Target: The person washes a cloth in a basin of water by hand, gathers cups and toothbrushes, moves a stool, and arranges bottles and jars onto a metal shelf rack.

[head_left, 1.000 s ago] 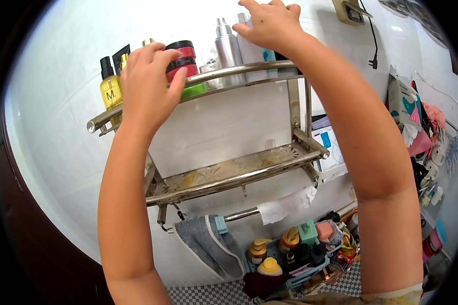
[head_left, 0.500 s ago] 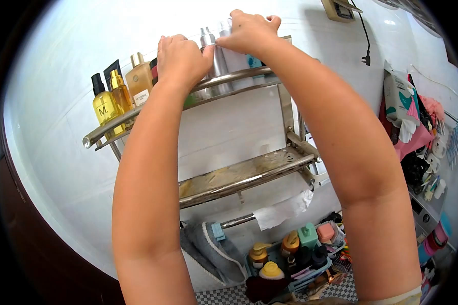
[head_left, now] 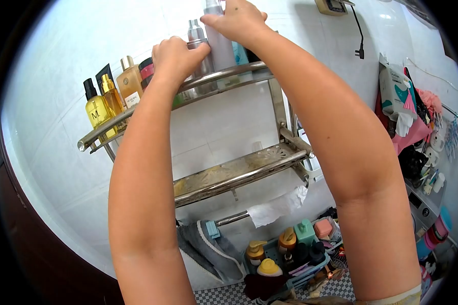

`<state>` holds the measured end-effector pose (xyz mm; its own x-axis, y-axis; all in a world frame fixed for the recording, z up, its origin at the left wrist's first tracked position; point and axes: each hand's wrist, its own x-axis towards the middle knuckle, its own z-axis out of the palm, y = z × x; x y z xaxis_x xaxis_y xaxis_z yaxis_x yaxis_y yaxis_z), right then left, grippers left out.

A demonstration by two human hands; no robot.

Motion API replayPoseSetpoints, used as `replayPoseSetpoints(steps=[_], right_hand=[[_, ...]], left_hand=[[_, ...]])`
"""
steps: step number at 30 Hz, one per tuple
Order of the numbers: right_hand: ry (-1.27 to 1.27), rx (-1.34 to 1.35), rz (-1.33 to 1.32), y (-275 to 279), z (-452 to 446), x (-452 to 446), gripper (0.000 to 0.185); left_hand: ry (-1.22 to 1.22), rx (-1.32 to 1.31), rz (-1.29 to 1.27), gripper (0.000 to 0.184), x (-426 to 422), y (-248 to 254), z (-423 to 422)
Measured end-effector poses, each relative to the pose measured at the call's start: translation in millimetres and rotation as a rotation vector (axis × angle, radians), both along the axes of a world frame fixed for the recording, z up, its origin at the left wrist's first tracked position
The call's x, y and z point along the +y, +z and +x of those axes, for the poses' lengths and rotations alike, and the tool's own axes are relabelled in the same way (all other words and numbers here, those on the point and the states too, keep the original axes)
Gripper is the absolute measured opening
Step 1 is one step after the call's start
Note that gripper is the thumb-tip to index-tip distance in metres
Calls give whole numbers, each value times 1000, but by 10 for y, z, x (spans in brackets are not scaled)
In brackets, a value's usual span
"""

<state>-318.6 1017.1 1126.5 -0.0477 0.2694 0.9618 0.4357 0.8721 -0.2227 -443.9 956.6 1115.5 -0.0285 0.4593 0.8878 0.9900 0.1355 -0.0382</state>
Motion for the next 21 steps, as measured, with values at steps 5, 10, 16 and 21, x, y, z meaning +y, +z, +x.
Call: replayPoseSetpoints(steps=[5, 10, 16, 21], right_hand=[[217, 311, 302, 203, 98, 53, 55], [294, 299, 330, 233, 529, -209, 57], [453, 82, -8, -320, 880, -595, 63], [856, -98, -75, -1049, 806, -552, 43]], left_hand=[[-316, -181, 225, 54, 10, 46, 8], [-544, -142, 413, 61, -267, 245, -51], [-611, -141, 357, 57, -1063, -231, 38], [-635, -454, 177, 42, -1412, -1004, 108]])
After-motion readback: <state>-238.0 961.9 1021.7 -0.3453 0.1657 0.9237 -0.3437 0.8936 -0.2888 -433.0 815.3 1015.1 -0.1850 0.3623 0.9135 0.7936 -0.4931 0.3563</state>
